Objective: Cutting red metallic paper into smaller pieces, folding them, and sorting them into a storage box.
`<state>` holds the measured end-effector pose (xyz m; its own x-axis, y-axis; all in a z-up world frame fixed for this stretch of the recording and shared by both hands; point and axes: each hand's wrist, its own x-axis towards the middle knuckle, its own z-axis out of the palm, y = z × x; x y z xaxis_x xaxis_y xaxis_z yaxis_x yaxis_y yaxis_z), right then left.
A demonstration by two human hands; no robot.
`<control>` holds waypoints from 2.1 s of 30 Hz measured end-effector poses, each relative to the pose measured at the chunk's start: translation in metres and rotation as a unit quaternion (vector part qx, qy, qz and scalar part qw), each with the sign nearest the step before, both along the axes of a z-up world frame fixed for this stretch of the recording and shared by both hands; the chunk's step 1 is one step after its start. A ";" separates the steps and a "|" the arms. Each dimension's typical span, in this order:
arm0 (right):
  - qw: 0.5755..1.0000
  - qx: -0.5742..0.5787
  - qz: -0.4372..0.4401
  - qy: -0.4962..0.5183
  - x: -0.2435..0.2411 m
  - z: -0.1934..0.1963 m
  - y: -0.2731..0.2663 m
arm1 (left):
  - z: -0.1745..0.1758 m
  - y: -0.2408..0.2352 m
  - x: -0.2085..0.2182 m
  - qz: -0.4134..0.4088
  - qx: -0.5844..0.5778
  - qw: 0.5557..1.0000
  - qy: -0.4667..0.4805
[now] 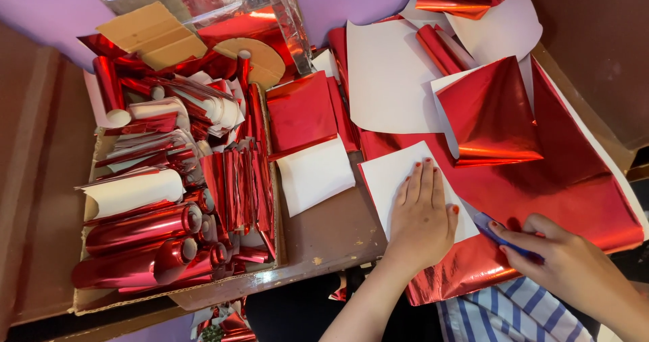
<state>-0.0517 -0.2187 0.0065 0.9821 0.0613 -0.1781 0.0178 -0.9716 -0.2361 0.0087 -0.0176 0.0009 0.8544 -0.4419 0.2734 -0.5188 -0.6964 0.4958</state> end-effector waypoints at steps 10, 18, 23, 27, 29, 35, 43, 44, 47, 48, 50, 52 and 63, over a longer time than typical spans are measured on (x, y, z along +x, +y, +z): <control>0.999 -0.021 0.002 -0.040 0.022 0.009 0.023 | -0.001 -0.001 0.000 0.000 0.002 1.000 0.013; 0.997 -0.016 0.028 -0.073 0.042 0.002 0.026 | -0.001 -0.001 0.000 0.005 0.009 1.000 0.024; 0.999 -0.012 0.021 -0.035 0.054 0.006 0.029 | -0.001 -0.001 0.000 0.001 0.014 1.000 0.025; 0.999 -0.019 0.017 -0.040 0.063 0.007 0.034 | 0.000 -0.002 -0.001 0.003 0.016 1.000 0.013; 0.998 -0.018 0.031 -0.058 0.069 0.004 0.035 | -0.001 -0.002 -0.001 0.004 0.016 1.000 0.005; 0.992 -0.036 0.039 -0.116 0.088 -0.010 0.041 | -0.002 -0.001 -0.002 0.005 0.030 0.999 0.012; 0.984 -0.109 -0.009 -0.141 0.096 -0.003 0.052 | 0.009 -0.004 -0.001 0.015 -0.062 0.997 -0.045; 0.983 -0.110 -0.013 -0.145 0.095 -0.001 0.050 | 0.013 -0.004 0.000 0.011 -0.062 0.997 -0.049; 0.984 -0.096 0.007 -0.149 0.095 0.010 0.042 | 0.031 -0.003 0.002 0.000 -0.193 0.973 -0.122; 0.992 -0.018 -0.004 -0.122 0.095 0.016 0.040 | 0.040 -0.001 0.002 0.027 -0.194 0.967 -0.165; 0.994 0.063 -0.017 -0.090 0.088 0.017 0.038 | 0.043 0.004 -0.002 0.051 -0.192 0.959 -0.202; 1.000 -0.008 -0.019 -0.010 0.086 0.010 0.038 | 0.036 0.011 -0.001 0.221 -0.090 0.963 -0.124; 0.994 -0.044 -0.022 -0.093 0.072 -0.012 0.045 | -0.023 0.027 -0.004 0.333 -0.280 0.897 0.079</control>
